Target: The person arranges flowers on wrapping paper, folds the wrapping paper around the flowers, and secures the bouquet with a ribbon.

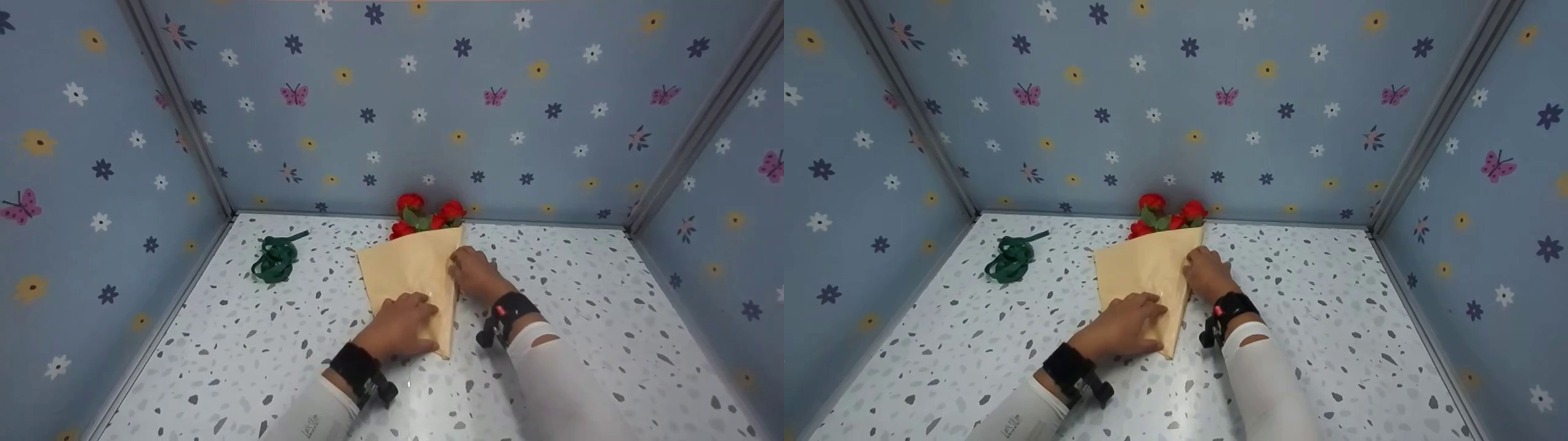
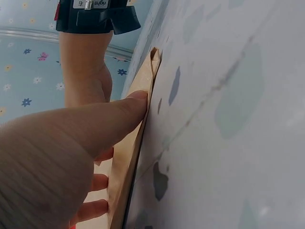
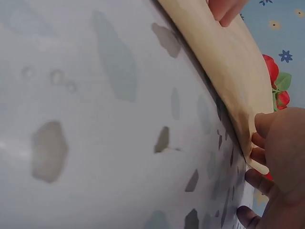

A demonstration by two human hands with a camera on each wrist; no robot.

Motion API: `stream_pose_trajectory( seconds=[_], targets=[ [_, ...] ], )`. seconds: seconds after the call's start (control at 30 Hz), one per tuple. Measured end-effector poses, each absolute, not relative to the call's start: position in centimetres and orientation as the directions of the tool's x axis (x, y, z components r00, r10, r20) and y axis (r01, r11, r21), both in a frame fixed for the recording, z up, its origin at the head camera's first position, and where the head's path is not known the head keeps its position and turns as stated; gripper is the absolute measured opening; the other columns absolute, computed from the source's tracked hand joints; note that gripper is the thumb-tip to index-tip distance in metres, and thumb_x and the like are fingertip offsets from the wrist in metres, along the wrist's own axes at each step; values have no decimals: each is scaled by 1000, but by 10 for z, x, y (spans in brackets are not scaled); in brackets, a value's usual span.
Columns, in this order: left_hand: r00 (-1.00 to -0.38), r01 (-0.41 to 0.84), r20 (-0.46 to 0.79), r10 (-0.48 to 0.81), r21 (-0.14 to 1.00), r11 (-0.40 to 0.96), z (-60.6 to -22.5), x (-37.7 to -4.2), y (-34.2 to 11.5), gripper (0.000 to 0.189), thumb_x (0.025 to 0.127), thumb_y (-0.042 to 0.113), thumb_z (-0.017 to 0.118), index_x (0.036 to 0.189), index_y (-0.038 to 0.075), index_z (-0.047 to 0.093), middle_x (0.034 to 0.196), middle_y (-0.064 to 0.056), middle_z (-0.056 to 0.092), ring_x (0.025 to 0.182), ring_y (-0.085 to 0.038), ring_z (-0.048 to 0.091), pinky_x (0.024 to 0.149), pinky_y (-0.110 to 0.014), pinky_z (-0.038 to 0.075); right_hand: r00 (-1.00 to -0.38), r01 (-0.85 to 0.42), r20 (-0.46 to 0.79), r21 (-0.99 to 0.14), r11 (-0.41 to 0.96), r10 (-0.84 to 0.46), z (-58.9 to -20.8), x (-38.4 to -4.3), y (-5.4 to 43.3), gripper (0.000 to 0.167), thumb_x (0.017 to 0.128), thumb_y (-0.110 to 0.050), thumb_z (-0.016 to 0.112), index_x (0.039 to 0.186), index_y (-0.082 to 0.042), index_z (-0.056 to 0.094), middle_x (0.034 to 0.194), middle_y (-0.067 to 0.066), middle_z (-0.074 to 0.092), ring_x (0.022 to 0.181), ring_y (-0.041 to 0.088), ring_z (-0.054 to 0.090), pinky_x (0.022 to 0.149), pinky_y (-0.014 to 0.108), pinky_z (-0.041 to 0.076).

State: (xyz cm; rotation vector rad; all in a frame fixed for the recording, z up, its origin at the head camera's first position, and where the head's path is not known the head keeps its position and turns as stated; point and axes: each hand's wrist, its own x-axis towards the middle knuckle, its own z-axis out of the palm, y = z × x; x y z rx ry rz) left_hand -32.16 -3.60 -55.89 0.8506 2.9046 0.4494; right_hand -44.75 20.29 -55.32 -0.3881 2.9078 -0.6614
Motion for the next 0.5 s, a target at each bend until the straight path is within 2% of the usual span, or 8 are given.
stream_pose_trajectory(
  seconds=[0.17, 0.27, 0.5],
  targets=[
    [-836, 528, 10, 549, 289, 798, -558, -323, -33, 74, 94, 62, 83, 156, 25, 67, 168, -7, 58, 155, -29, 54, 120, -58, 49, -956, -201, -117, -406, 892, -269, -544, -457, 207, 48, 119, -32, 54, 159, -5, 54, 168, 20, 53, 159, 48, 48, 128, 79, 34],
    [-834, 532, 14, 552, 291, 796, -559, -324, -33, 75, 95, 63, 82, 157, 25, 66, 168, -7, 57, 155, -29, 54, 121, -58, 49, -953, -189, -150, -383, 904, -263, -542, -462, 208, 57, 119, -34, 53, 168, -5, 47, 178, 20, 44, 166, 48, 41, 129, 82, 30],
    [-844, 513, 10, 536, 303, 803, -562, -325, -36, 75, 94, 66, 83, 157, 29, 67, 169, -5, 57, 155, -30, 55, 122, -59, 48, -942, -197, -192, -351, 915, -277, -552, -471, 211, 72, 119, -44, 51, 179, -10, 31, 188, 15, 31, 174, 43, 29, 133, 83, 20]
  ],
)
